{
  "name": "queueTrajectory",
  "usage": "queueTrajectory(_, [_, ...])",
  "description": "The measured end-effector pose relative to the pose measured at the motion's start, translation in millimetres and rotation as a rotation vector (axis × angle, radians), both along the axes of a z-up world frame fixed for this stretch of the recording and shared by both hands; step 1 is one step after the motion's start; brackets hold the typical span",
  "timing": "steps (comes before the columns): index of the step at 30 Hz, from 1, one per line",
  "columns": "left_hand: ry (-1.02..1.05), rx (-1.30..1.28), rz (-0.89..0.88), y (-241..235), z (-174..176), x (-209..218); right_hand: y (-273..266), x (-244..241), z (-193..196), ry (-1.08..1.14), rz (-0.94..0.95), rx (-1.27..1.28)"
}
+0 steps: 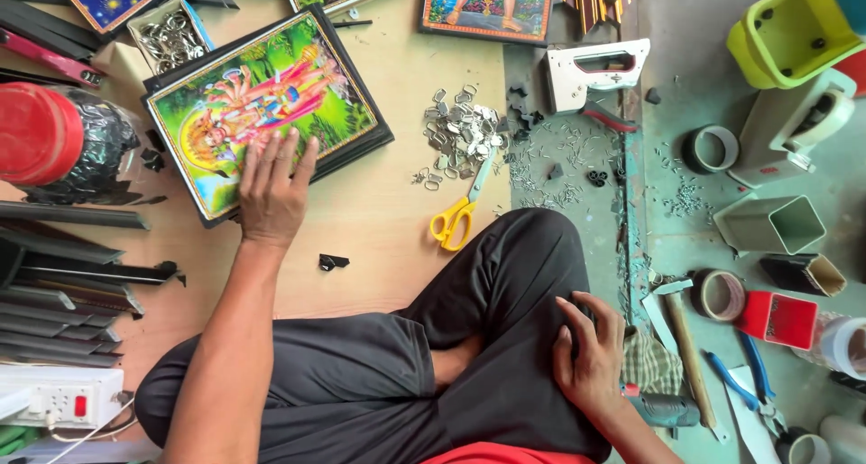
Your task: The person sits on the floor of a frame workshop and assembles framed religious prints. They place a hardboard backing into a black frame, align the corner brackets, and drive screws at the corners using a cordless drill, then set finished frames aside and pick up the next frame.
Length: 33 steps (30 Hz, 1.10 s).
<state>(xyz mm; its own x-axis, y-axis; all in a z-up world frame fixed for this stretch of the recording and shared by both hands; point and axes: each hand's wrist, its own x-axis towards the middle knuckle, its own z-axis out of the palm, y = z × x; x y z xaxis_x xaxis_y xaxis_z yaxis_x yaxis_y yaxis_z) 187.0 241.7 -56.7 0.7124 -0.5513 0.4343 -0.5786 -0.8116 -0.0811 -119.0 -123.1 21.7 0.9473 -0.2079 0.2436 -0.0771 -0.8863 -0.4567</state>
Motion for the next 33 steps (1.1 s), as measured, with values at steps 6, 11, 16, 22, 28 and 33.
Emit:
queueTrajectory(6, [0.156, -0.112, 0.013, -6, 6, -5, -31, 56, -6, -0.096, 0.032, 0.160])
queueTrajectory(11, [0.244, -0.245, 0.088, -21, 34, -17, -84, 205, -44, -0.114, -0.018, 0.373])
queueTrajectory(16, [0.272, -0.349, 0.197, -27, 47, -25, -136, 374, -120, 0.082, -0.065, 0.284])
queueTrajectory(22, [0.305, -0.456, 0.285, -27, 45, -6, -155, 469, -154, 0.318, -0.157, 0.062])
queueTrajectory(28, [0.298, -0.566, 0.297, -32, 49, 7, -166, 484, -160, 0.313, -0.342, 0.452])
queueTrajectory(33, [0.268, -0.634, 0.295, -30, 56, 5, -151, 470, -96, 0.222, -0.125, 1.174])
